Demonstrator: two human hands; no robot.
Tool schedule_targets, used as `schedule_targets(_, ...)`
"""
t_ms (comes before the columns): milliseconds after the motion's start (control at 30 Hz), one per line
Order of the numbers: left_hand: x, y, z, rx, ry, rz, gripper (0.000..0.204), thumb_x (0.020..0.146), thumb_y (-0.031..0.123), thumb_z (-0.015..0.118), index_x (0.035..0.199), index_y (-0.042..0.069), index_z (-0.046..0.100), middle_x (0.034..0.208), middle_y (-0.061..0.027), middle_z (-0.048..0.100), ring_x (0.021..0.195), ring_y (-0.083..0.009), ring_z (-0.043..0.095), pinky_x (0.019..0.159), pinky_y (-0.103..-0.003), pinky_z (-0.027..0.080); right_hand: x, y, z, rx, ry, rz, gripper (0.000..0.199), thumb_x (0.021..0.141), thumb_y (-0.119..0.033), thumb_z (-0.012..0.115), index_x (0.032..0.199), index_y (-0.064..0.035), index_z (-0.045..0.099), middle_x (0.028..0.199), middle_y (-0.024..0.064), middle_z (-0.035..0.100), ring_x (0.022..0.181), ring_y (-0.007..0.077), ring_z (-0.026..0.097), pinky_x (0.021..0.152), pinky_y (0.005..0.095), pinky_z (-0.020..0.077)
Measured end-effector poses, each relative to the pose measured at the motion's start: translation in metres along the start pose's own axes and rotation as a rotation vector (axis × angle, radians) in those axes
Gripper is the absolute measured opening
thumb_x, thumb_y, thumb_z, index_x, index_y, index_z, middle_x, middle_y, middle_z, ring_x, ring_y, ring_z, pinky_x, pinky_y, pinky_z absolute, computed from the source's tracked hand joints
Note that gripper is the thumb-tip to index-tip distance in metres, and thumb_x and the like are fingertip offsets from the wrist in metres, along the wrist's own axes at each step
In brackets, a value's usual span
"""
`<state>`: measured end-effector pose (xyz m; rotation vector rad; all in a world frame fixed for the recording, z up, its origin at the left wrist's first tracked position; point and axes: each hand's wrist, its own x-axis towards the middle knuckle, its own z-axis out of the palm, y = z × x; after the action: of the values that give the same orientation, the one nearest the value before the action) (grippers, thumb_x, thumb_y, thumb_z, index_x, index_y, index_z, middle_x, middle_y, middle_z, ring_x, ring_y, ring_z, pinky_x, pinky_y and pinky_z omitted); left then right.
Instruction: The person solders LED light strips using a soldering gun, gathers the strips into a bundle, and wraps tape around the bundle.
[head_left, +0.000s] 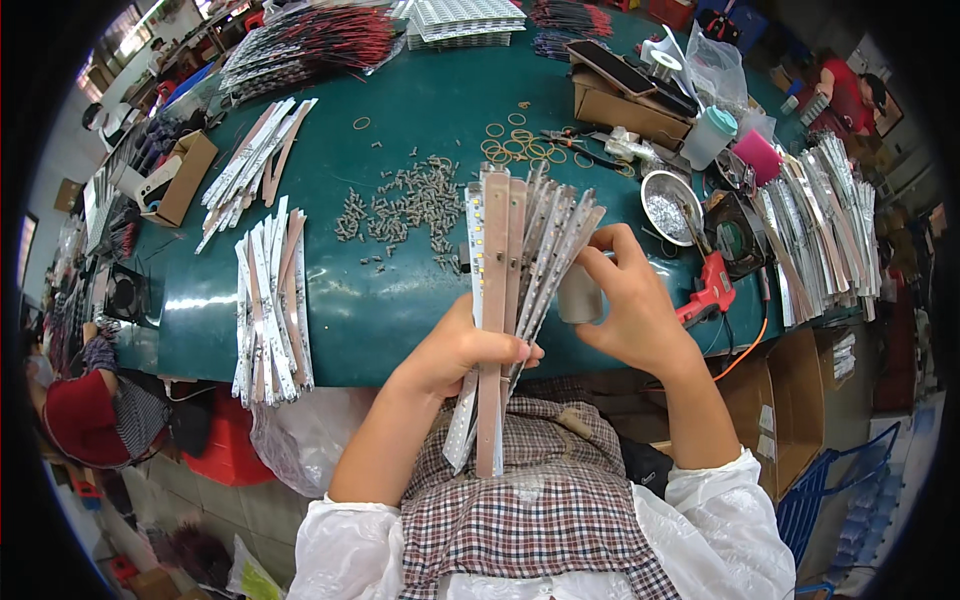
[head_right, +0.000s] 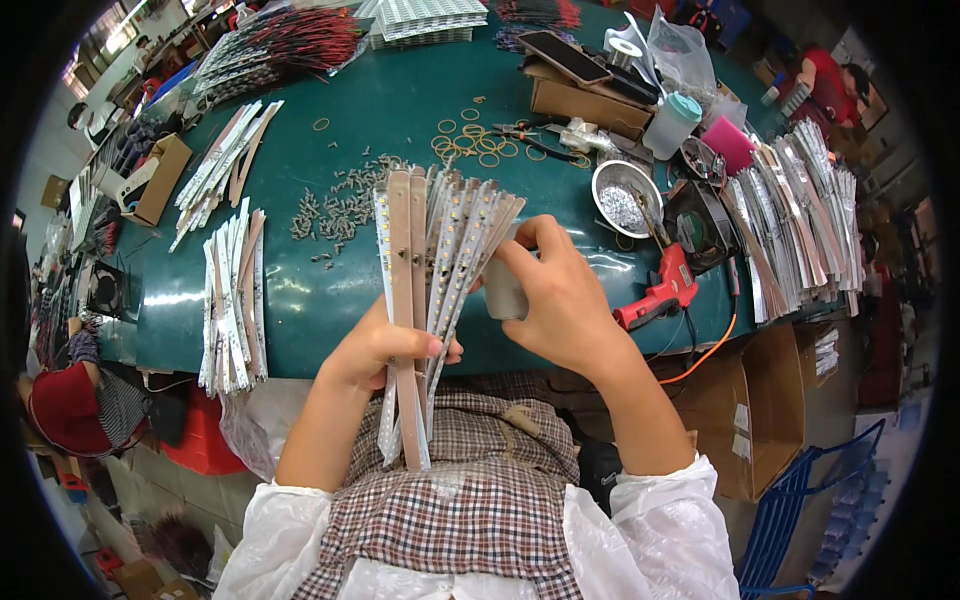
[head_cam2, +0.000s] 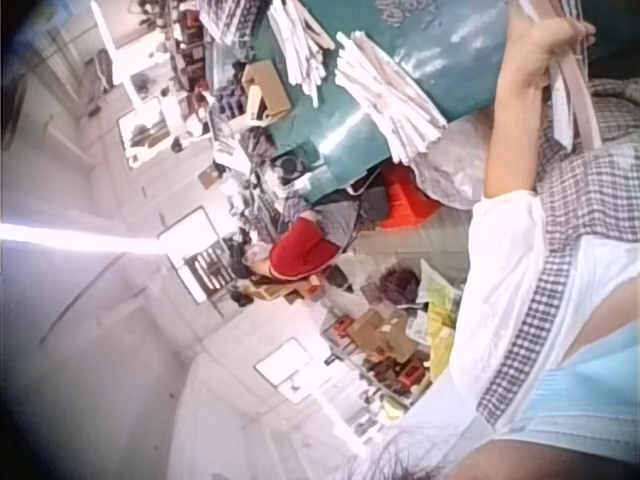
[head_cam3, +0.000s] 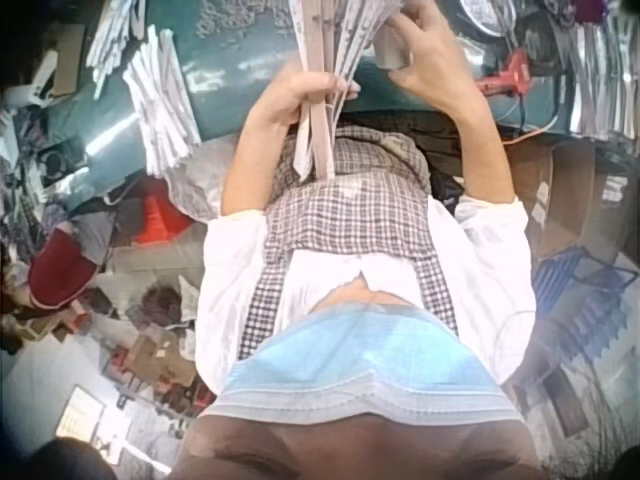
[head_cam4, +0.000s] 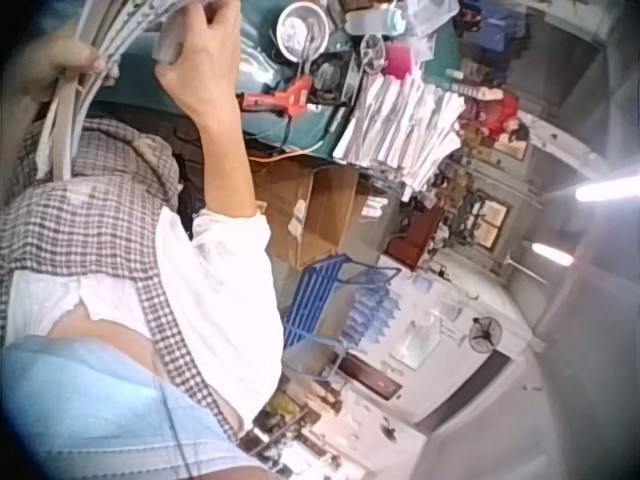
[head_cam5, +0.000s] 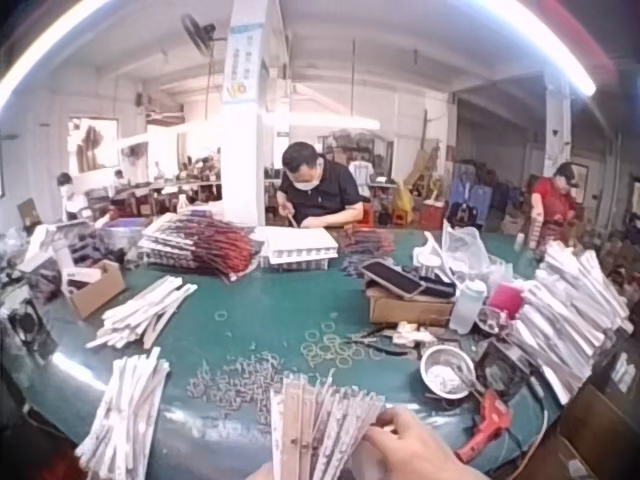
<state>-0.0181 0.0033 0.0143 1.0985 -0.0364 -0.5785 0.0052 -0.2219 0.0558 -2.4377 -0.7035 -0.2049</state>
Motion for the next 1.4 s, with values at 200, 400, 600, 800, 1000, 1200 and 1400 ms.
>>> schedule_targets(200,-0.002,0.002,0.001,-0.009,-0.007,-0.016,0.089,0.061,0.011,0.074,0.141,-0.007,0.040,0.132,-0.0201,0.056,0.083,-0.0255,0.069,0.075,-0.039,0.059,0.001,-0.005,0.001,-0.029,0.009,0.005,0.063,0.057,-0.003,0.075,0.118,-0.0020,0.059,0.117,0.0168,0.048,0.103,0.0379,0.059,0.086,0.0434,0.0517)
schedule_targets(400,-0.005,0.006,0.003,0.029,0.030,-0.034,0.086,0.063,0.009,0.072,0.141,-0.007,0.041,0.132,-0.0202,0.056,0.084,-0.0250,0.069,0.076,-0.038,0.059,-0.003,-0.009,0.005,0.049,0.061,0.026,0.064,0.057,-0.003,0.075,0.119,-0.0014,0.058,0.117,0.0171,0.047,0.108,0.0360,0.056,0.089,0.0413,0.0503)
schedule_targets(600,-0.009,0.012,-0.003,-0.146,-0.070,0.109,0.077,0.068,0.008,0.071,0.140,-0.006,0.045,0.133,-0.0162,0.058,0.087,-0.0206,0.069,0.076,-0.036,0.060,-0.004,-0.001,0.003,0.189,0.077,0.017,0.061,0.060,0.001,0.074,0.119,-0.0033,0.057,0.121,0.0137,0.050,0.110,0.0332,0.057,0.086,0.0406,0.0516)
schedule_targets(800,-0.007,0.008,-0.011,-0.263,-0.138,0.134,0.083,0.069,0.012,0.070,0.143,-0.008,0.039,0.135,-0.0205,0.056,0.084,-0.0201,0.069,0.075,-0.036,0.061,-0.008,0.010,0.007,0.350,0.075,0.152,0.061,0.066,0.001,0.069,0.124,-0.0011,0.051,0.123,0.0118,0.050,0.112,0.0274,0.058,0.090,0.0368,0.0537)
schedule_targets(1000,-0.004,0.004,-0.015,-0.362,-0.149,0.129,0.085,0.070,0.013,0.071,0.144,-0.009,0.037,0.138,-0.0231,0.052,0.085,-0.0211,0.069,0.077,-0.038,0.060,-0.009,0.008,0.020,0.673,0.170,0.176,0.061,0.069,0.006,0.062,0.127,-0.0078,0.053,0.123,0.0113,0.043,0.117,0.0263,0.055,0.092,0.0373,0.0564)
schedule_targets(1200,-0.002,0.003,-0.017,-0.409,-0.177,0.119,0.087,0.065,0.011,0.071,0.144,-0.007,0.039,0.140,-0.0251,0.050,0.079,-0.0199,0.064,0.074,-0.037,0.061,-0.006,0.001,0.019,0.415,0.201,0.019,0.060,0.068,0.009,0.065,0.124,-0.0148,0.061,0.125,0.0125,0.041,0.115,0.0283,0.054,0.090,0.0382,0.0555)
schedule_targets(1400,-0.003,0.005,-0.012,-0.319,-0.197,0.160,0.082,0.070,0.013,0.072,0.143,-0.009,0.041,0.139,-0.0253,0.051,0.087,-0.0229,0.068,0.077,-0.040,0.060,-0.005,-0.008,0.020,0.220,0.217,-0.054,0.065,0.065,0.009,0.069,0.124,-0.0165,0.062,0.124,0.0136,0.042,0.110,0.0315,0.053,0.092,0.0412,0.0503)
